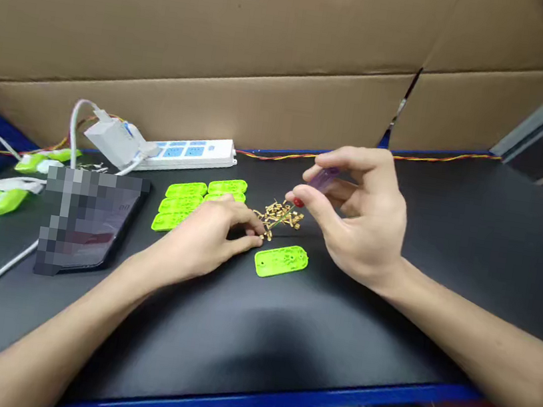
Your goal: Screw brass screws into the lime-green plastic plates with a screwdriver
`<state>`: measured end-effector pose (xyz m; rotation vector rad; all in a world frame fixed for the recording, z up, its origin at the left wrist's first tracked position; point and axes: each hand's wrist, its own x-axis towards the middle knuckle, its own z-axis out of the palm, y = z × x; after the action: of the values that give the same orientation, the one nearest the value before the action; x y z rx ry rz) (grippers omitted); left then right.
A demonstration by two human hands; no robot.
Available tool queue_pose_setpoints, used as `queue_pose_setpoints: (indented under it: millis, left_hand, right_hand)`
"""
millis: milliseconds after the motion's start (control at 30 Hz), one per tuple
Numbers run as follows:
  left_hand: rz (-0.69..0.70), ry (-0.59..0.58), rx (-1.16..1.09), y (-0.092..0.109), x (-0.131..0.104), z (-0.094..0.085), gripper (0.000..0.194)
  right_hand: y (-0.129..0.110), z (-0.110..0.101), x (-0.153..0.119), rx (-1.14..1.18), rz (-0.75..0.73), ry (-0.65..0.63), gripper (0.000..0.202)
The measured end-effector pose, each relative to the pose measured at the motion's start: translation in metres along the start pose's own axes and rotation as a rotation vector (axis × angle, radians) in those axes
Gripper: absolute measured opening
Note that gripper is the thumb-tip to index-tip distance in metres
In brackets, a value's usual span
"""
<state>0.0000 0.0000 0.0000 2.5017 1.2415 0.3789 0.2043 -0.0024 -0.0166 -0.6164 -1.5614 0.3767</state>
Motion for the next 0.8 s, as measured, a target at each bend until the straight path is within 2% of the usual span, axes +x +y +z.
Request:
queue_pose_setpoints:
  millis: [200, 533, 800]
  left_hand:
    - [-0.002, 0.020, -0.016, 0.0026, 0.0020, 0.0014, 0.017]
    - [-0.271, -0.085, -0.282, 0.0053, 0.0022, 0.0033, 0.021]
    - [-0.308, -0.072, -0.301, 0.0017, 0.0019, 0.0063, 0.024]
  right_hand:
    - [-0.0011, -0.0001, -0.0009, -0.001, 0.002, -0.012, 0.026]
    - [-0.0025, -0.0007, -0.0013, 0.027, 0.010, -0.024, 0.024]
    - [-0.0023, -0.0003, -0.0030, 0.029, 0.036, -0.033, 0.024]
